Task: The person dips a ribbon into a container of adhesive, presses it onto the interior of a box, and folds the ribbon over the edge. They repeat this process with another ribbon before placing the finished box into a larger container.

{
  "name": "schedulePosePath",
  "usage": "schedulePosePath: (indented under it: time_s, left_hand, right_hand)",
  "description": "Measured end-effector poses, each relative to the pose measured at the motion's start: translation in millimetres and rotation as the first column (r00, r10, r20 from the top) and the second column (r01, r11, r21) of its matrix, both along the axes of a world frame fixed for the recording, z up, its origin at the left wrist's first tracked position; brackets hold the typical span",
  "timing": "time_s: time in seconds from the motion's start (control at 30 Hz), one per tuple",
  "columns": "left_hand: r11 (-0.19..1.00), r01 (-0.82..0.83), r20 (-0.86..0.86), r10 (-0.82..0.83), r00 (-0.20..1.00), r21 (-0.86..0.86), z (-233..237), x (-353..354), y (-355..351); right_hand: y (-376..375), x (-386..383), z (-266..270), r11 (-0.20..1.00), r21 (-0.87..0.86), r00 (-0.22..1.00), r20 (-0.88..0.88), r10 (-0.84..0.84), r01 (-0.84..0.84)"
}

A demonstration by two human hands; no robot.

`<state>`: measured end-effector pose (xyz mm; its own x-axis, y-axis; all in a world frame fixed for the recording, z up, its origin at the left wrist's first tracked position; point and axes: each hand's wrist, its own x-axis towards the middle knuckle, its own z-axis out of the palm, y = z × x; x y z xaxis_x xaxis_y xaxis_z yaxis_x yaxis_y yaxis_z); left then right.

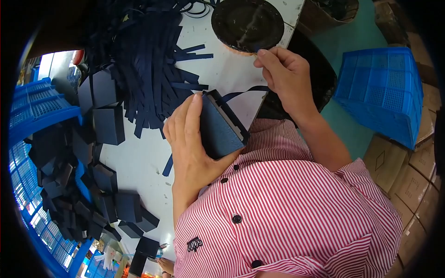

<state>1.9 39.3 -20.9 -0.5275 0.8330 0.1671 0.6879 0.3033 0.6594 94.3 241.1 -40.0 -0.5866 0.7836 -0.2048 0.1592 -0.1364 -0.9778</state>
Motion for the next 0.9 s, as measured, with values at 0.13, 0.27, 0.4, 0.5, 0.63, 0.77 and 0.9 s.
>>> schedulePosePath:
  time_s: [0.13,0.27,0.4,0.5,0.63,0.77,0.9]
  left_hand:
    - [0.999,-0.003,-0.008,0.003,1.000,-0.039,0,0,-3]
    - [1.000,0.005,-0.030,-0.006,1.000,-0.017,-1,-3,-4]
    - [1.000,-0.001,-0.041,0.001,0.999,0.013,0,-4,-2]
    - [0.999,-0.017,-0.062,0.020,0.998,0.038,2,-7,-1]
    - [0.994,-0.014,-0.099,0.025,0.995,0.109,-2,-11,-2]
    - [0.988,-0.004,-0.142,0.027,0.990,0.154,2,-13,-6]
    - [0.974,0.030,-0.219,0.021,0.976,0.226,8,-22,-15]
  right_hand:
    - [-2,5,6,1.000,-0.005,1.000,0.027,-0.010,0.010]
    - [-1,9,10,1.000,0.013,1.000,-0.013,-0.002,0.002]
    - [3,4,7,1.000,0.011,0.999,-0.046,0.010,-0.009]
    - [1,4,2,1.000,-0.014,1.000,0.005,0.004,-0.004]
    - [-1,12,7,0.998,-0.065,0.995,0.104,0.011,-0.005]
    - [-11,27,25,0.978,0.113,0.983,-0.029,0.180,-0.175]
    - [-15,28,47,0.784,0.469,0.875,-0.050,0.482,-0.406]
